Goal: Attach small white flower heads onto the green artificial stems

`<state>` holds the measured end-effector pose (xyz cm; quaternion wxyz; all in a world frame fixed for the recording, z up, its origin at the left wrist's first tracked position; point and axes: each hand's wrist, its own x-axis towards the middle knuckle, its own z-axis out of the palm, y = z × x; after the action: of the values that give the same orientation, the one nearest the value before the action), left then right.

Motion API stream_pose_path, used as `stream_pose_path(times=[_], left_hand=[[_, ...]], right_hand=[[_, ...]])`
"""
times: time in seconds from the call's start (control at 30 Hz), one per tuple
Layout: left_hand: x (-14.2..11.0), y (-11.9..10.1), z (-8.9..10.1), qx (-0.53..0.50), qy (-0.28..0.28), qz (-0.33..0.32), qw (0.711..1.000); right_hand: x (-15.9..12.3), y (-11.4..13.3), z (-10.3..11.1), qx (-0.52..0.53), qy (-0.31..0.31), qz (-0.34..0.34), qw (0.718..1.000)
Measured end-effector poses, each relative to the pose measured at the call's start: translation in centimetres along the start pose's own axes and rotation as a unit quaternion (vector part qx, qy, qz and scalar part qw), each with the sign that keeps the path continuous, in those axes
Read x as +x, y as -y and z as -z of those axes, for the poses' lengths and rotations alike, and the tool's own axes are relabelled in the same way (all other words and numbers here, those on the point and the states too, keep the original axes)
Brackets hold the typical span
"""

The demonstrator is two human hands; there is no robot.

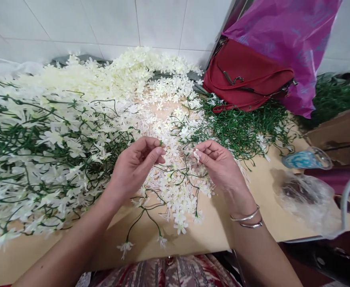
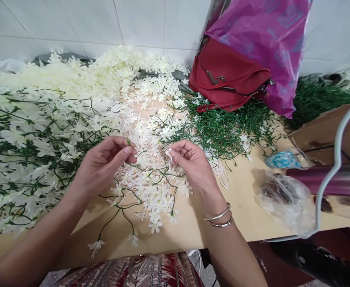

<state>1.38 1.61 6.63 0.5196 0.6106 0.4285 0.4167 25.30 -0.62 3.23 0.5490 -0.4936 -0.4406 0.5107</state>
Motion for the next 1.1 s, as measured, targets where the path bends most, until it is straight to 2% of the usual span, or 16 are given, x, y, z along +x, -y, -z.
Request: stream_pose_path(times=[0.1,0.17,0.27,0.37,0.43,0.6,0.7,0.77,0.83,0.87,0.93,1.03,1.1], left_hand=[[-0.8,0.4,0.6,0.097,0.065,0.036,0.993],[-1.1,0.5,0.6,0.185,0.099,0.031,0.977],[-1.0,0.7,0.0,0.307,0.096,-0.03,0.946],[-0.4,0.8,-1.0,0.375,0.087,-0.104,0.917],[0.1,0.7,-1.8,0.412,0.092,-0.125,0.898],[1.3,0.9,-4.0,0.496,0.154,-0.126,0.846],[1.8,1.4,-5.0,0.547,0.158,-0.105,0.815],[2.0,1.7,-5.3,0.559,0.165,-0.082,0.809],[2.1,1.8,-5.3,0.546,0.167,-0.075,0.818],[2.1,1.8,-5.2,0.527,0.158,-0.078,0.831],[2.0,1.8,-4.7,0.454,0.117,-0.091,0.879],[2.0,1.7,-3.6,0.258,0.038,-0.096,0.961],[2.0,1.8,-2.9,0.113,0.001,-0.066,0.991]], right_hand=[[0.2,0.2,0.0,0.009,-0.015,0.011,1.0],[0.2,0.2,-0.1,0.01,-0.019,0.01,1.0],[0.2,-0.1,-0.2,0.006,-0.019,0.008,1.0],[0.3,-0.4,-0.1,-0.001,-0.02,0.012,1.0],[0.4,-0.5,0.1,-0.005,-0.023,0.017,1.0],[0.5,-0.8,0.4,-0.016,-0.019,0.033,0.999],[0.4,-0.9,0.5,-0.026,-0.014,0.038,0.999],[0.3,-0.9,0.5,-0.034,-0.011,0.035,0.999],[0.3,-0.8,0.5,-0.04,-0.01,0.029,0.999],[0.2,-0.8,0.4,-0.04,-0.011,0.026,0.999],[0.2,-0.6,0.4,-0.032,-0.015,0.022,0.999],[0.2,-0.4,0.1,-0.016,-0.027,0.026,0.999],[0.1,-0.5,-0.4,-0.014,-0.034,0.027,0.999]])
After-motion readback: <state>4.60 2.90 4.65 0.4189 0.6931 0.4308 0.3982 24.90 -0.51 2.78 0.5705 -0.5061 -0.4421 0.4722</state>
